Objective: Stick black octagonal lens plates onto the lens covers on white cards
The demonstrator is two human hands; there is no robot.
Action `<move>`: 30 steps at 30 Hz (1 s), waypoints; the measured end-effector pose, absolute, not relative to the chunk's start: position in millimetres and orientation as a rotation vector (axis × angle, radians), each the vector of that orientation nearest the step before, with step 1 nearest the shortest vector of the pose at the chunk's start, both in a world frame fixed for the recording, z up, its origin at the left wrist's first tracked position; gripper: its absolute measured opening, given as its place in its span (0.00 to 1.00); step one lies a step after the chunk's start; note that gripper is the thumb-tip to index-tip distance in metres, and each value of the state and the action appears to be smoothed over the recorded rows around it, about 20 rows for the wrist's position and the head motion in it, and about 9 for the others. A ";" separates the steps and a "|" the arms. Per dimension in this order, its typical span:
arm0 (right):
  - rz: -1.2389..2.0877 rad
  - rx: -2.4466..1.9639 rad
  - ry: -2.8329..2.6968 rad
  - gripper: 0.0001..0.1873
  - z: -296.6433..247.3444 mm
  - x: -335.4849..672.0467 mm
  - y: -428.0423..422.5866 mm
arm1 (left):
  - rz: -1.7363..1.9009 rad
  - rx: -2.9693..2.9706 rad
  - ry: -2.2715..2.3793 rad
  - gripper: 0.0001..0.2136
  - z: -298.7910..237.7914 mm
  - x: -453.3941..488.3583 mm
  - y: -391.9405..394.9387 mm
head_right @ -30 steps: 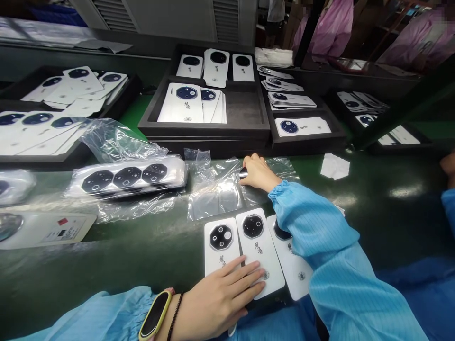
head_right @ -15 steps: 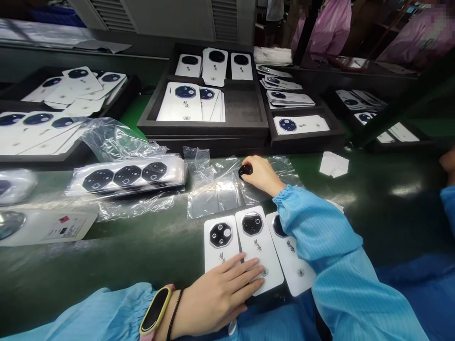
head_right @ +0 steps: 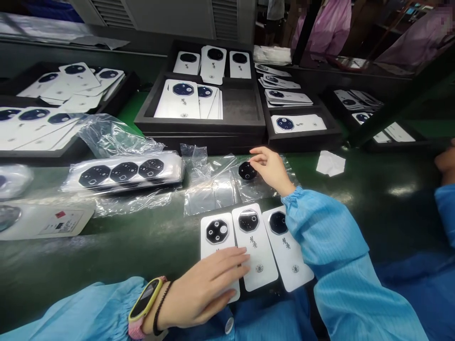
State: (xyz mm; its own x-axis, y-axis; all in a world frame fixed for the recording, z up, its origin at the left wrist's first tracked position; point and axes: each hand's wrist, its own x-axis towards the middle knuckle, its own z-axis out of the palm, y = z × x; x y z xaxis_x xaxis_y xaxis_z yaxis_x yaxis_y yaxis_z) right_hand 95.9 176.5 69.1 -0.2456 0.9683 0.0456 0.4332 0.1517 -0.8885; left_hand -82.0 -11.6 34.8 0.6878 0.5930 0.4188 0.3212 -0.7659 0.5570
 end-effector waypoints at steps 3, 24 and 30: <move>1.230 -1.176 -1.815 0.09 87.2 93.9 159.2 | 0.940 2.066 1.030 0.10 48.0 -92.2 0.6; 1.564 -0.877 -2.050 0.07 82.5 52.4 100.6 | 0.775 1.137 1.236 0.12 64.5 -112.3 30.8; 1.533 -1.005 -1.968 0.02 76.6 64.0 104.6 | 0.768 1.126 1.276 0.11 62.3 -112.8 31.0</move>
